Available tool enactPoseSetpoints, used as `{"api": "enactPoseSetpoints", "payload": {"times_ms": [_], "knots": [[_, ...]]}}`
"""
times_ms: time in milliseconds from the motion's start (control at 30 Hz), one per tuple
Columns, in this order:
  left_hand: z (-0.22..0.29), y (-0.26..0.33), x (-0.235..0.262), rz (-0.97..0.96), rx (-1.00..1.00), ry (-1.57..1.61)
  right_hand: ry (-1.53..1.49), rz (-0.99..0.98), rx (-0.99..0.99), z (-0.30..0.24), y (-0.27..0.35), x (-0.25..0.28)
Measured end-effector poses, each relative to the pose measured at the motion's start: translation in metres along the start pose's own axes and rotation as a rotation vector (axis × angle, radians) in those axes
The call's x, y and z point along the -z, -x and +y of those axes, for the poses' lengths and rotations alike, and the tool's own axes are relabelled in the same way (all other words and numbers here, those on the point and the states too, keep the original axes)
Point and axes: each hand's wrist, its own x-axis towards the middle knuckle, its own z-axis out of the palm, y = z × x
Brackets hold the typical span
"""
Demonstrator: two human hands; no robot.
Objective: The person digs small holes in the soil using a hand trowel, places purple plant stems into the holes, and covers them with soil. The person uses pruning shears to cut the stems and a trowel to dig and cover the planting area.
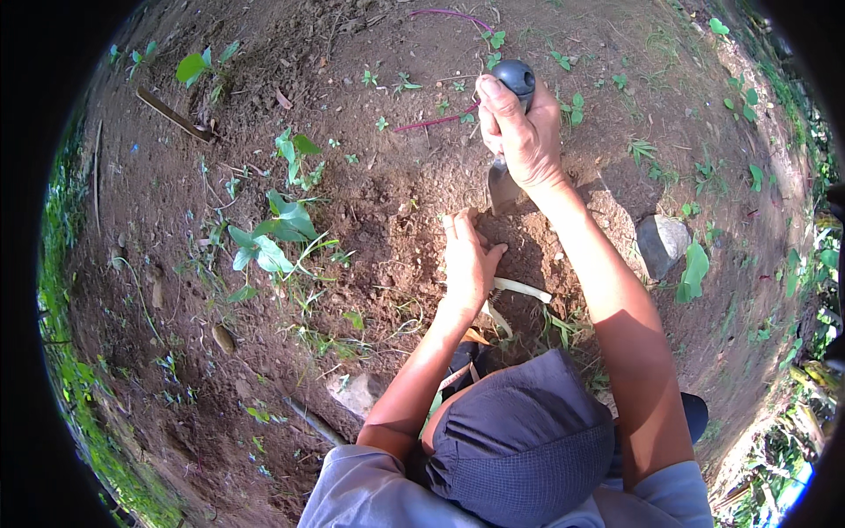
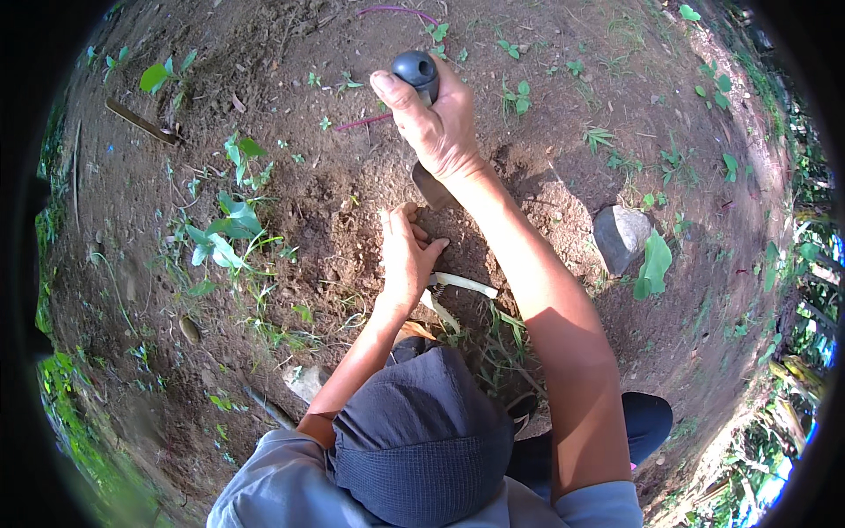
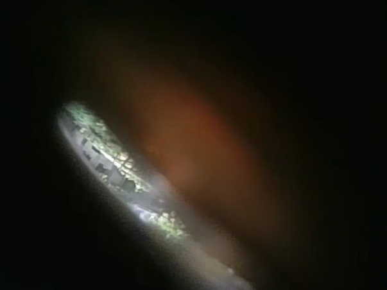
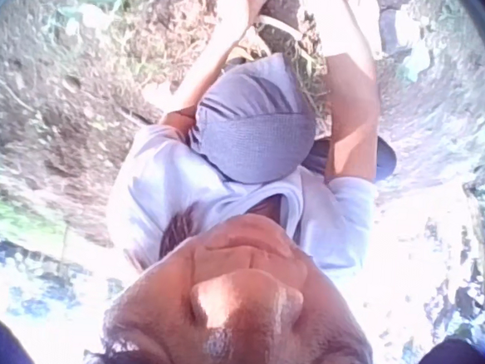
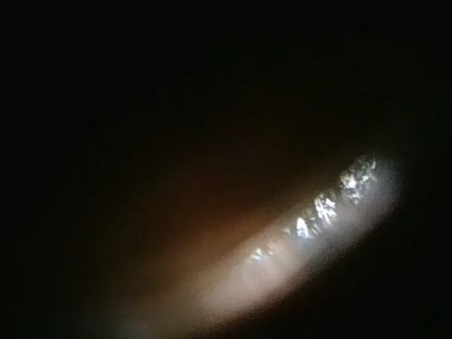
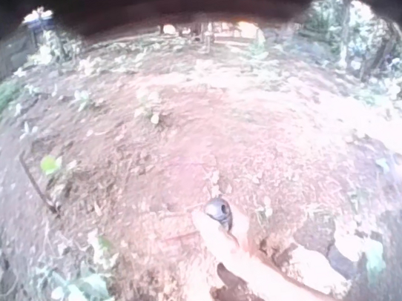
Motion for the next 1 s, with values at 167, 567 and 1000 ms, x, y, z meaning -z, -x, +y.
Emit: {"api": "enactPoseSetpoints", "payload": {"times_ms": [167, 567, 1000], "knots": [[0.0, 0.0, -0.001, -0.073, 0.126, 0.062, -0.117, -0.113, 0.081, -0.026, -0.017, 0.014], [-0.003, 0.002, -0.002, 0.0, -0.004, 0.001, -0.056, -0.224, 0.052, -0.022, -0.022, 0.002], [-0.006, 0.001, -0.005, -0.029, 0.017, -0.071, -0.131, -0.128, 0.086, -0.021, -0.039, -0.003]]}}
